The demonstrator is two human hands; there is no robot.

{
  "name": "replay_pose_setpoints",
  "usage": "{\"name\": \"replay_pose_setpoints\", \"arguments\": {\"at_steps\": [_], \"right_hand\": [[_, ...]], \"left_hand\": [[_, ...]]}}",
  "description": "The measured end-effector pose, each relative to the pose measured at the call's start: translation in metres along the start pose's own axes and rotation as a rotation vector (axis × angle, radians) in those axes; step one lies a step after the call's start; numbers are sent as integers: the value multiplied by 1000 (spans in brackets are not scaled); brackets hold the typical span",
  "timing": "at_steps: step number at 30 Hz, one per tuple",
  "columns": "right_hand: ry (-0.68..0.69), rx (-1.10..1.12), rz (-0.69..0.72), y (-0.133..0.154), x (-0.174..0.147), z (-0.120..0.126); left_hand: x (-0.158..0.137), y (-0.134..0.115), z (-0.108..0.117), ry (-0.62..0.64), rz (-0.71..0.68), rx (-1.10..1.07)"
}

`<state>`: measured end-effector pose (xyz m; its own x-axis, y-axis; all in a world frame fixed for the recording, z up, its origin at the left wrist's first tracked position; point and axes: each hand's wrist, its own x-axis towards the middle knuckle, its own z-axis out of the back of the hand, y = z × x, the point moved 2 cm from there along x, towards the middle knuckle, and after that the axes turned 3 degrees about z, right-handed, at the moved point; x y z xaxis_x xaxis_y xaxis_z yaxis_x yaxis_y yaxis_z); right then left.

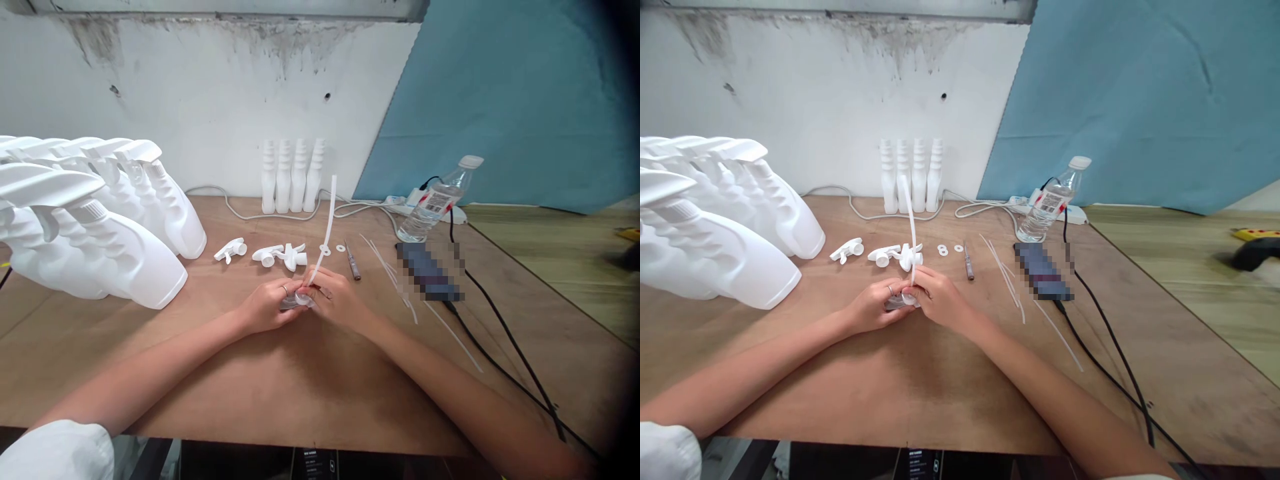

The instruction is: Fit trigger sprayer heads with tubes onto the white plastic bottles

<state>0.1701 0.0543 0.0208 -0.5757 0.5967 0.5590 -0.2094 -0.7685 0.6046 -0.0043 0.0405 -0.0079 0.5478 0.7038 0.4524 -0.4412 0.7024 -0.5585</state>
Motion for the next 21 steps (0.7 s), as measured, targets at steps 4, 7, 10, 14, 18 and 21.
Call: {"name": "replay_pose_setpoints", "arguments": {"at_steps": [4, 7, 10, 14, 18, 21], "right_hand": [[24, -23, 56, 1, 1, -3], [-22, -23, 31, -4, -4, -4], [-116, -24, -19, -10, -14, -3], [-152, -194, 148, -4, -22, 8], [60, -553, 494, 3, -22, 18], [-53, -660, 569, -1, -21, 28]], "left_hand": [[1, -2, 1, 7, 15, -12], [2, -5, 2, 24, 59, -77], [2, -5, 3, 3, 198, -184], [7, -4, 9, -115, 313, -288], [25, -11, 22, 76, 269, -476], [50, -11, 34, 361, 230, -667]]}}
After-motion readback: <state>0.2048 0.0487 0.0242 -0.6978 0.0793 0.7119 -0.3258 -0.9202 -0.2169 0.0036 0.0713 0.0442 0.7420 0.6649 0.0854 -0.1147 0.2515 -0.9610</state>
